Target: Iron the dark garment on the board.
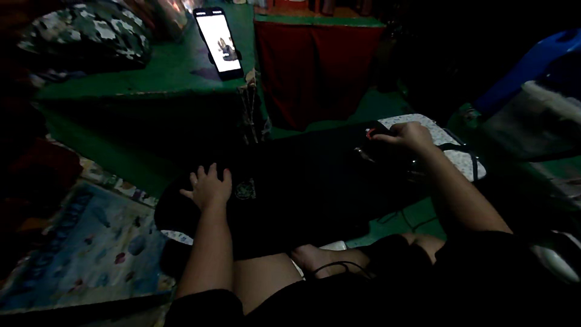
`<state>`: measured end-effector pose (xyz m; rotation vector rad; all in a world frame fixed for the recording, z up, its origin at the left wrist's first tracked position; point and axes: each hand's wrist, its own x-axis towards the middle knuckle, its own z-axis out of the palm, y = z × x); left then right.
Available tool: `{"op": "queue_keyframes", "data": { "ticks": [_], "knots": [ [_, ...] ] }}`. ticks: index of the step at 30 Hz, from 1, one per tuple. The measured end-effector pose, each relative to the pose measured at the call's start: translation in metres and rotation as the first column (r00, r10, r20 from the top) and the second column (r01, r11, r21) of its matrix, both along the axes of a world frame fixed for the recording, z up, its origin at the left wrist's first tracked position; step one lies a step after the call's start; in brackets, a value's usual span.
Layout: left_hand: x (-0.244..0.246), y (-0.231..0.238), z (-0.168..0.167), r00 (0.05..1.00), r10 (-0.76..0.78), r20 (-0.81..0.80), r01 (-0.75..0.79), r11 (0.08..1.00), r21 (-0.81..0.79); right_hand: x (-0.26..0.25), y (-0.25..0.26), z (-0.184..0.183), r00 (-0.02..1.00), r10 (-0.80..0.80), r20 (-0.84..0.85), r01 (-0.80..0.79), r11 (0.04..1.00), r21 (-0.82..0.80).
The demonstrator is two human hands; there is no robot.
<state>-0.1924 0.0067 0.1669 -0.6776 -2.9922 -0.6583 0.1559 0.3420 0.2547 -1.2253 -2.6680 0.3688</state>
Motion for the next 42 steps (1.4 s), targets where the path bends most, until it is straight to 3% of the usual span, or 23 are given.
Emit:
{"op": "queue_keyframes", "data": {
  "ticks": [9,12,21,35,42],
  "knots": [
    [0.000,0.004,0.003,1.000,0.015,0.024,-0.015,1.000,0.006,-0.060,0.083,0.011,0.897,-0.442,0.006,0.442,0.897,-0.030],
    [-0.004,0.006,0.001,1.000,0.016,0.014,-0.016,1.000,0.000,-0.074,0.091,0.011,0.855,-0.518,-0.031,0.518,0.855,-0.033],
    [-0.003,0.001,0.002,1.000,0.003,0.016,-0.003,0.999,0.032,-0.054,0.070,0.017,0.861,-0.507,-0.034,0.500,0.858,-0.117],
    [0.008,-0.009,0.001,1.000,-0.012,-0.010,0.013,0.999,0.046,0.061,-0.041,0.009,0.845,-0.533,0.051,0.535,0.838,-0.108],
    [0.006,-0.002,0.002,0.999,-0.038,-0.002,0.038,0.999,0.029,0.051,-0.029,0.011,0.823,-0.567,0.046,0.568,0.817,-0.098]
  ]
}}
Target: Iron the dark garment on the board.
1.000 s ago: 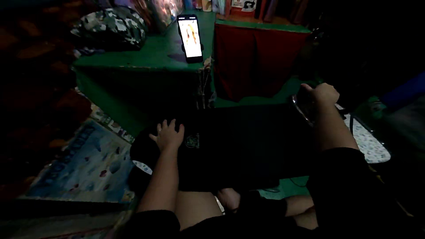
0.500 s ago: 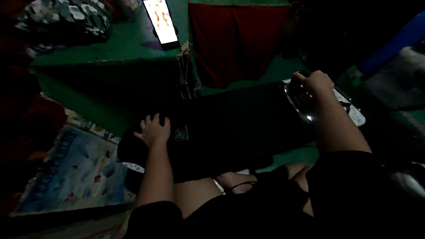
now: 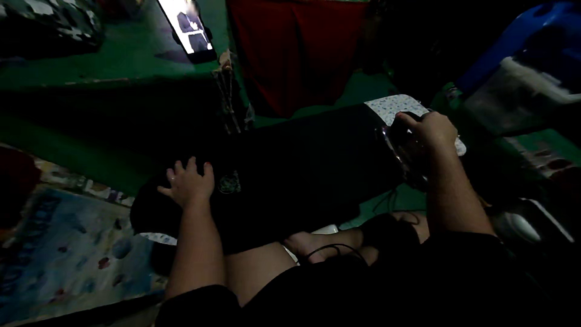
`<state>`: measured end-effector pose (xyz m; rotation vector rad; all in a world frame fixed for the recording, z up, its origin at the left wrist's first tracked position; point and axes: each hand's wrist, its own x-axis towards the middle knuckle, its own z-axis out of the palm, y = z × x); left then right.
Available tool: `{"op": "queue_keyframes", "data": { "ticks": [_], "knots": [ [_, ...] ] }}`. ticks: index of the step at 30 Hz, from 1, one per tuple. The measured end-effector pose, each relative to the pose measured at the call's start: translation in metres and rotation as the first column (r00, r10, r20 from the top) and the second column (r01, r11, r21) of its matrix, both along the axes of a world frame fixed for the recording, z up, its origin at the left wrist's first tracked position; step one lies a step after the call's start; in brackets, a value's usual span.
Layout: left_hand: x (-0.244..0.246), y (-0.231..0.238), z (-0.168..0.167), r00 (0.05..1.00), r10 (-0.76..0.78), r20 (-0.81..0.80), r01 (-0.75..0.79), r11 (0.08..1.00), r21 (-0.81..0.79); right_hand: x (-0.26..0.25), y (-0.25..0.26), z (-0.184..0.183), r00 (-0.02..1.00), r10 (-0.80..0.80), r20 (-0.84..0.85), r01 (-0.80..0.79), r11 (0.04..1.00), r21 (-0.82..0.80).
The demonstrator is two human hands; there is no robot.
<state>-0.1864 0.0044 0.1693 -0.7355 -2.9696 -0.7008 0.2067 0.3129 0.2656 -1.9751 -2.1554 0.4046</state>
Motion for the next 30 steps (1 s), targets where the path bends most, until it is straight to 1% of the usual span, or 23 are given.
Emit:
{"op": "queue_keyframes", "data": {
  "ticks": [7,11,14,16,19,23,26,30],
  "knots": [
    [-0.006,0.006,-0.001,1.000,0.018,0.017,-0.018,1.000,-0.018,-0.052,0.050,0.003,0.999,-0.019,-0.039,0.020,0.999,0.031],
    [-0.010,0.010,0.001,1.000,0.020,0.022,-0.019,0.999,-0.030,-0.086,0.081,0.003,0.998,0.005,-0.064,-0.002,0.999,0.042],
    [-0.013,0.012,0.001,0.999,0.026,0.021,-0.025,0.999,-0.037,-0.106,0.099,0.004,0.996,0.077,-0.046,-0.076,0.997,0.030],
    [-0.014,0.014,0.000,0.999,0.028,0.019,-0.027,0.999,-0.036,-0.113,0.110,0.004,0.980,0.196,-0.026,-0.196,0.981,0.015],
    [-0.015,0.013,-0.001,0.999,0.031,0.016,-0.030,0.999,-0.029,-0.121,0.123,0.000,0.912,0.406,-0.051,-0.408,0.913,-0.027],
    [-0.013,0.010,-0.003,0.999,0.033,0.006,-0.033,0.999,-0.026,-0.125,0.113,-0.006,0.787,0.596,-0.157,-0.608,0.793,-0.039],
    [-0.009,0.006,-0.002,1.000,0.027,0.000,-0.027,1.000,-0.003,-0.119,0.093,-0.005,0.657,0.725,-0.205,-0.745,0.666,-0.034],
    [-0.006,-0.002,-0.005,1.000,-0.001,-0.006,0.001,0.999,0.038,-0.105,0.074,-0.014,0.487,0.842,-0.232,-0.870,0.492,-0.040]
  ]
}}
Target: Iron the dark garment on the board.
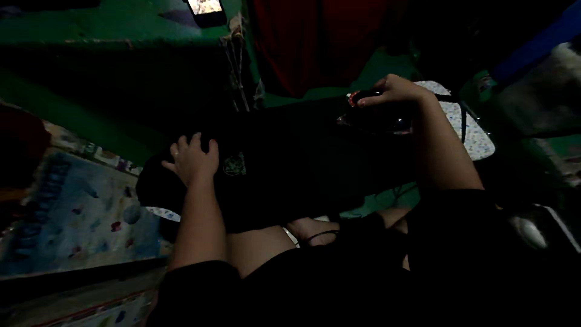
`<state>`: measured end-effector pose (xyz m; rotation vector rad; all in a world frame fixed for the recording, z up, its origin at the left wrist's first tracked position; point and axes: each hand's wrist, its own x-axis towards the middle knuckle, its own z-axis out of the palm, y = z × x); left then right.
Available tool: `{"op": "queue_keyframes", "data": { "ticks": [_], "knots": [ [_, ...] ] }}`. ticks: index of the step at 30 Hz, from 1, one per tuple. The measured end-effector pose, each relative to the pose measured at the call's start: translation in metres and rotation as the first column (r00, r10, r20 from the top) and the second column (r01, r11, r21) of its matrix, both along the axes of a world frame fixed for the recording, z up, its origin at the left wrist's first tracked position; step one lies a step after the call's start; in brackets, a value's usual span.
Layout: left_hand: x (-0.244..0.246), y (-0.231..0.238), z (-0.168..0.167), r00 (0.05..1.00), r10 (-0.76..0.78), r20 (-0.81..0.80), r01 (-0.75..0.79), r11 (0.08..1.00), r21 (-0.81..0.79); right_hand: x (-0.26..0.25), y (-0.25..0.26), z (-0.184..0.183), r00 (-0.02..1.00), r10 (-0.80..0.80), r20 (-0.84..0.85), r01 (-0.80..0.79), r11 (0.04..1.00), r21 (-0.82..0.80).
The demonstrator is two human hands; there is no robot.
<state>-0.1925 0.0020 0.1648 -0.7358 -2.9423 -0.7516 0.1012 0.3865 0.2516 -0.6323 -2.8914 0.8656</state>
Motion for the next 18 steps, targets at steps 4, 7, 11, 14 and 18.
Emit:
{"op": "queue_keyframes", "data": {
  "ticks": [4,7,11,14,18],
  "knots": [
    [0.005,-0.003,0.002,1.000,0.022,0.009,-0.022,1.000,-0.007,0.027,-0.059,0.005,0.992,0.128,0.008,-0.128,0.992,0.004],
    [0.008,-0.006,0.003,1.000,0.018,0.005,-0.018,1.000,-0.006,0.052,-0.100,0.006,0.983,0.180,0.026,-0.181,0.983,0.036],
    [0.011,-0.009,0.002,1.000,0.020,0.013,-0.020,1.000,-0.013,0.077,-0.135,0.000,0.943,0.332,0.000,-0.330,0.937,0.114],
    [0.014,-0.009,0.003,1.000,0.015,0.021,-0.015,1.000,-0.019,0.083,-0.144,-0.001,0.939,0.343,0.000,-0.340,0.932,0.125],
    [0.013,-0.006,0.005,0.999,0.000,0.033,0.001,1.000,-0.031,0.068,-0.144,-0.004,0.990,0.122,-0.071,-0.109,0.980,0.167]
  ]
}}
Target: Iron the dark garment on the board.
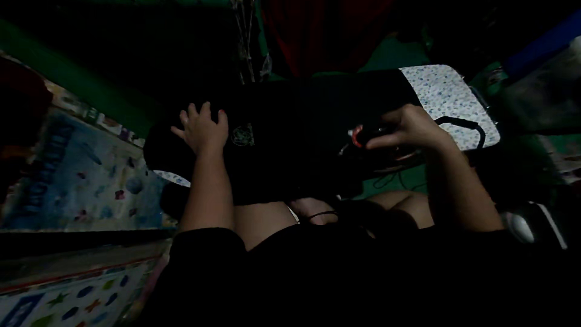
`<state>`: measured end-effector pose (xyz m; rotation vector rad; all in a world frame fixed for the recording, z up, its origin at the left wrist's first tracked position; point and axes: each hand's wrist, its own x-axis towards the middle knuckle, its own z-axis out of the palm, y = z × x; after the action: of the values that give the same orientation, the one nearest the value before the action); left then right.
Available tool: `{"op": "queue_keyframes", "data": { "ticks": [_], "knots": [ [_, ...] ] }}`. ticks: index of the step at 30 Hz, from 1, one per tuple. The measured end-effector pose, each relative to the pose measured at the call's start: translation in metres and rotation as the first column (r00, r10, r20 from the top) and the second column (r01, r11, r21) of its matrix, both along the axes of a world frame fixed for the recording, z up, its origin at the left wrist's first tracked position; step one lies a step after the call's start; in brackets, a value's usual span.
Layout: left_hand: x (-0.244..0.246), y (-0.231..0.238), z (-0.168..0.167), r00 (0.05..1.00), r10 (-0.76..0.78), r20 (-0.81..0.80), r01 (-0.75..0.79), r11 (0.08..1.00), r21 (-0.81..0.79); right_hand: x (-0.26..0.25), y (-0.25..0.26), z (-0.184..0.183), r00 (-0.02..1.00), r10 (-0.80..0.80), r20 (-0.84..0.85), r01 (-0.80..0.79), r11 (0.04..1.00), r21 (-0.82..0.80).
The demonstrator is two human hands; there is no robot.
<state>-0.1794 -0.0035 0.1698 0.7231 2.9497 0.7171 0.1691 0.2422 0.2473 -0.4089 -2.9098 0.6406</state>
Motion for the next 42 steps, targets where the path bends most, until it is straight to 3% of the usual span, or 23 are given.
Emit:
{"op": "queue_keyframes", "data": {
  "ticks": [7,13,17,22,31,38,42],
  "knots": [
    [-0.005,0.005,0.001,1.000,0.001,0.007,-0.001,1.000,-0.025,-0.084,0.023,0.015,0.899,-0.434,0.055,0.426,0.898,0.112],
    [-0.007,0.008,0.000,1.000,-0.002,0.011,0.002,1.000,-0.027,-0.148,0.044,0.024,0.822,-0.567,0.061,0.562,0.823,0.078],
    [-0.008,0.010,-0.002,1.000,0.019,0.004,-0.019,0.999,-0.027,-0.175,0.052,0.026,0.891,-0.442,0.104,0.442,0.897,0.022],
    [-0.007,0.010,-0.002,0.999,0.019,-0.028,-0.019,1.000,-0.022,-0.187,0.050,0.017,0.987,-0.115,0.117,0.124,0.989,-0.081],
    [-0.001,0.000,-0.005,0.999,0.012,-0.047,-0.011,1.000,0.014,-0.121,-0.029,0.023,0.949,0.269,0.164,-0.262,0.963,-0.065],
    [0.000,-0.002,-0.003,0.999,0.014,-0.036,-0.014,1.000,0.018,-0.048,-0.056,0.013,0.890,0.414,0.190,-0.414,0.909,-0.039],
    [0.001,-0.006,-0.003,0.999,-0.014,-0.029,0.014,1.000,0.021,-0.018,-0.040,0.011,0.924,0.338,0.178,-0.332,0.941,-0.059]
  ]
}}
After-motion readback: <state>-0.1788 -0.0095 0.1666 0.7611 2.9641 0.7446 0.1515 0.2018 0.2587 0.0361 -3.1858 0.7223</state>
